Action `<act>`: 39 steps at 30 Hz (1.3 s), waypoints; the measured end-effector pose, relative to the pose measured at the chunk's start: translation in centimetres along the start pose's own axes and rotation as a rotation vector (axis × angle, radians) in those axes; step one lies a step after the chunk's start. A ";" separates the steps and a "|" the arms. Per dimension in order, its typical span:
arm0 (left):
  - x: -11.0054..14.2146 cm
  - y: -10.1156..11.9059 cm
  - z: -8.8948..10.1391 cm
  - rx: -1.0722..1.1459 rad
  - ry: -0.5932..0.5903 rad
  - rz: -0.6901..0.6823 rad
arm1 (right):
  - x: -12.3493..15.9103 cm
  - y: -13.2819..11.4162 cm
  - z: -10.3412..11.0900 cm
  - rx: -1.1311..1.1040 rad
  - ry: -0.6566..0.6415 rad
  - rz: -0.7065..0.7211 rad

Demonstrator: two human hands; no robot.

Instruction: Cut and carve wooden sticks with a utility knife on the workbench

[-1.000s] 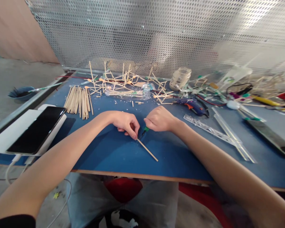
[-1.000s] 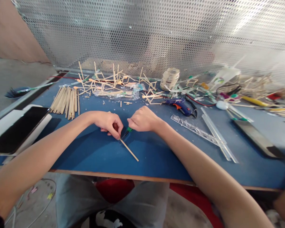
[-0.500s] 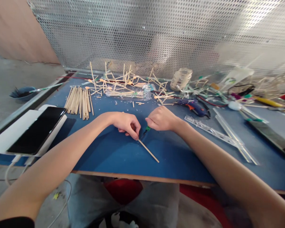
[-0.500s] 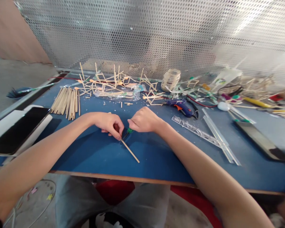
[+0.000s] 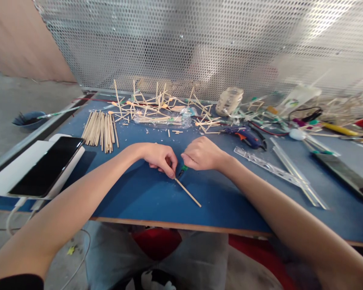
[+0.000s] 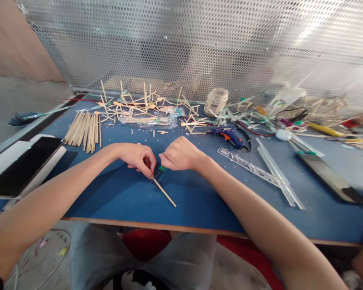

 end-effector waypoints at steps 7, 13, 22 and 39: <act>0.0 -0.1 0.0 0.023 0.008 -0.012 | 0.0 0.3 -0.1 -0.009 -0.006 -0.022; -0.1 -0.1 0.1 0.034 0.020 -0.041 | -0.3 -0.1 -0.3 -0.049 0.006 0.030; 0.0 0.0 0.0 0.058 -0.019 -0.062 | 0.0 -0.8 0.1 -0.072 0.031 0.020; 1.2 1.9 -0.1 -0.134 0.075 -0.009 | 0.0 -1.2 0.1 -0.078 -0.088 -0.047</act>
Point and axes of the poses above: each hand's wrist, its own x-axis away from the middle knuckle, its own z-axis out of the back of the hand, y = z × x, the point moved 4 cm from there along -x, towards the middle knuckle, and after that the axes turned 3 degrees about -z, right-handed, at the moved point
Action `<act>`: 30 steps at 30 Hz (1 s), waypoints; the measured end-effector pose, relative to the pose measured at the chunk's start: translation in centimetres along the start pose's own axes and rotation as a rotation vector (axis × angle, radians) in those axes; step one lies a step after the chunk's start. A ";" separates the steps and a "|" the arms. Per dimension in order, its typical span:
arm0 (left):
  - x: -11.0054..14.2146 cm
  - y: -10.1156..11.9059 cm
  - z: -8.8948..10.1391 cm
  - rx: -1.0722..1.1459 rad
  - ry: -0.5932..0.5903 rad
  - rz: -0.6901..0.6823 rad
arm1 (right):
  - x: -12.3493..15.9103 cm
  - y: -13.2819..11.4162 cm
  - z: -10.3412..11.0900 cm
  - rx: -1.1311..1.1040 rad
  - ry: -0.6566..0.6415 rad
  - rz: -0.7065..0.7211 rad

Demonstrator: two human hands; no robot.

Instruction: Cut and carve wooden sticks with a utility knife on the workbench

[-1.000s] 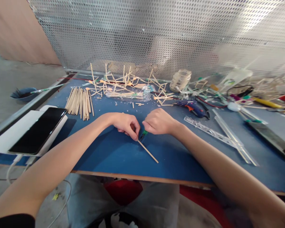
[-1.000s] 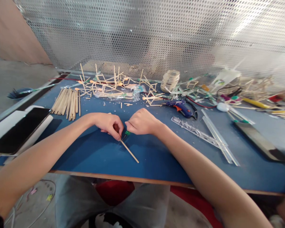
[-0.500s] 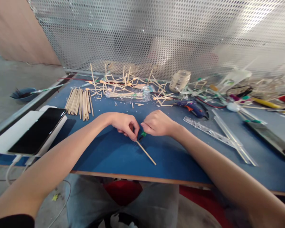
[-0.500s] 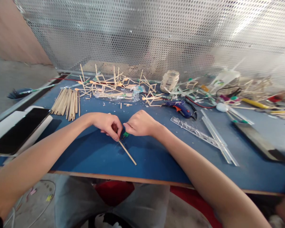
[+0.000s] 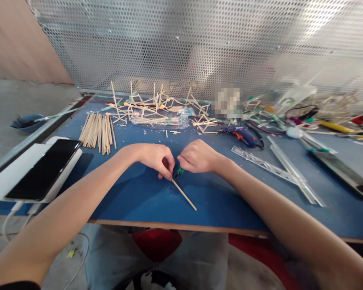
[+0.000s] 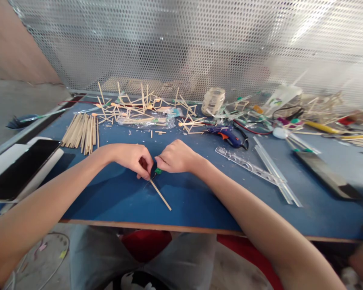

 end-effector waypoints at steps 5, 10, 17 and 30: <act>-0.2 -0.2 0.0 0.010 0.012 -0.003 | 0.1 0.4 0.1 -0.005 -0.019 -0.006; -0.2 -0.1 0.0 -0.019 0.012 0.006 | 0.1 0.8 0.2 0.025 -0.013 -0.018; -0.2 -0.2 0.0 -0.010 0.011 0.004 | 0.6 0.4 0.8 0.049 -0.050 -0.030; -0.4 -0.6 -0.1 0.004 -0.006 0.000 | 0.5 0.4 0.8 0.062 -0.128 -0.042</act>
Point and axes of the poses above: each hand's wrist, its own x-axis away from the middle knuckle, its own z-axis out of the back of the hand, y = z × x, the point moved 4 cm from there along -x, towards the middle knuckle, and after that the axes turned 3 degrees about -z, right-handed, at the moved point
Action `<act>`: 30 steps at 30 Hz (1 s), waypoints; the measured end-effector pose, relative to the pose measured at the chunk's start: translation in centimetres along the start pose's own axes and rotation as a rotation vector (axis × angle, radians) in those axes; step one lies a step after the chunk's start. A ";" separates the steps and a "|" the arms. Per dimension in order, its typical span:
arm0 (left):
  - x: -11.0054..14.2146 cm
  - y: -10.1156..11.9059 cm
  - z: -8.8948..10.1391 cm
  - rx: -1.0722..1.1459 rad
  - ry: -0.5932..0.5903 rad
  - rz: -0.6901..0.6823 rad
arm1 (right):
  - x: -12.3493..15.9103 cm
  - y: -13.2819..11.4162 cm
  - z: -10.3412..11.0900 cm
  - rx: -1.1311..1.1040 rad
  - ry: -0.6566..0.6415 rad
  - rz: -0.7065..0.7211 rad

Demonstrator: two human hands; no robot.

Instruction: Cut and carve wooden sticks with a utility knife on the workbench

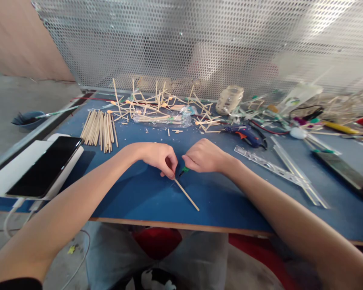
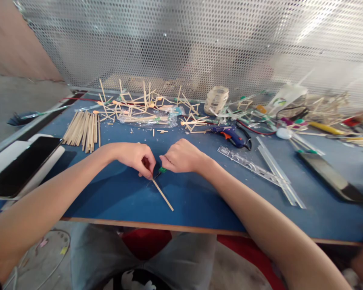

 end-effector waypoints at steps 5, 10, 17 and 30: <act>0.0 0.1 0.1 0.014 0.012 -0.023 | 0.4 0.2 0.3 0.021 -0.064 -0.058; 0.0 -0.1 0.0 0.011 0.001 0.003 | 0.4 -0.1 0.5 0.048 -0.088 -0.047; 0.1 0.1 0.0 0.006 0.001 0.017 | 0.2 -0.1 0.5 0.069 -0.102 -0.067; -0.1 0.0 0.0 0.009 0.002 -0.033 | 0.2 -0.5 0.7 0.104 -0.065 -0.046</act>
Point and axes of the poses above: each hand's wrist, its own x-axis away from the middle knuckle, its own z-axis out of the back of the hand, y = z × x, the point moved 4 cm from there along -x, towards the middle knuckle, and after that the axes turned 3 degrees about -z, right-handed, at the moved point
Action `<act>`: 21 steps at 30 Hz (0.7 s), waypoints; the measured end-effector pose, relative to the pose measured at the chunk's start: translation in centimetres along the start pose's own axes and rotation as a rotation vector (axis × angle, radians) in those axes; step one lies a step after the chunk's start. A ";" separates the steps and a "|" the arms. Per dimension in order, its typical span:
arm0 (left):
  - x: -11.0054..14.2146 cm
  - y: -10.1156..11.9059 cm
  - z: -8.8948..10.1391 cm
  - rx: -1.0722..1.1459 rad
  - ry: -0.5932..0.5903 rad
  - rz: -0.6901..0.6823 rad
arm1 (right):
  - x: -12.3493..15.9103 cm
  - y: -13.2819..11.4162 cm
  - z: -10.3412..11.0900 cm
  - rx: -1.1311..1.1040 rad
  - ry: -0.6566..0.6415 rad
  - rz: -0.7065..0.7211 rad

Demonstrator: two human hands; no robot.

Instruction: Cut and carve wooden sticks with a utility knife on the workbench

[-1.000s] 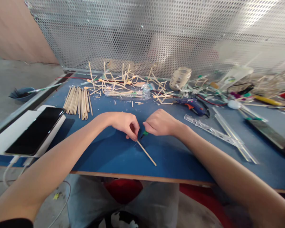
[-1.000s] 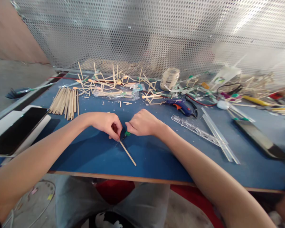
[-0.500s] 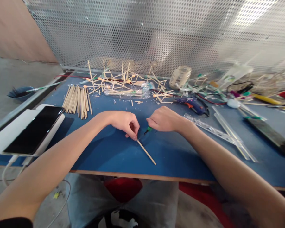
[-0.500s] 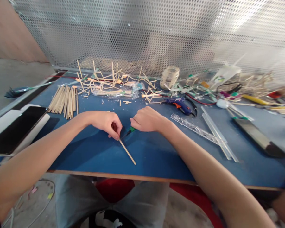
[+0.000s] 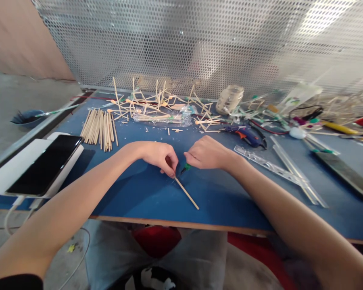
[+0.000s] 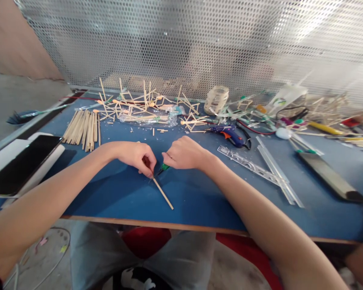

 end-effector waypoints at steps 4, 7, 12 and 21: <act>0.0 0.0 0.0 0.001 -0.011 0.007 | 0.0 0.1 -0.1 0.020 0.003 -0.011; 0.0 -0.1 0.0 -0.015 -0.010 0.009 | 0.1 0.0 -0.3 -0.002 -0.004 0.025; -0.1 -0.1 0.1 -0.015 0.005 0.001 | 0.2 0.2 -0.6 0.015 -0.021 0.029; 0.0 0.0 0.1 -0.018 0.010 -0.004 | -0.1 0.9 -0.7 -0.020 0.012 0.030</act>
Point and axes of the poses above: each hand's wrist, its own x-axis away from the middle knuckle, its own z-axis out of the back of the hand, y = z × x, the point moved 4 cm from there along -x, towards the middle knuckle, and after that the axes turned 3 degrees about -z, right-handed, at the moved point
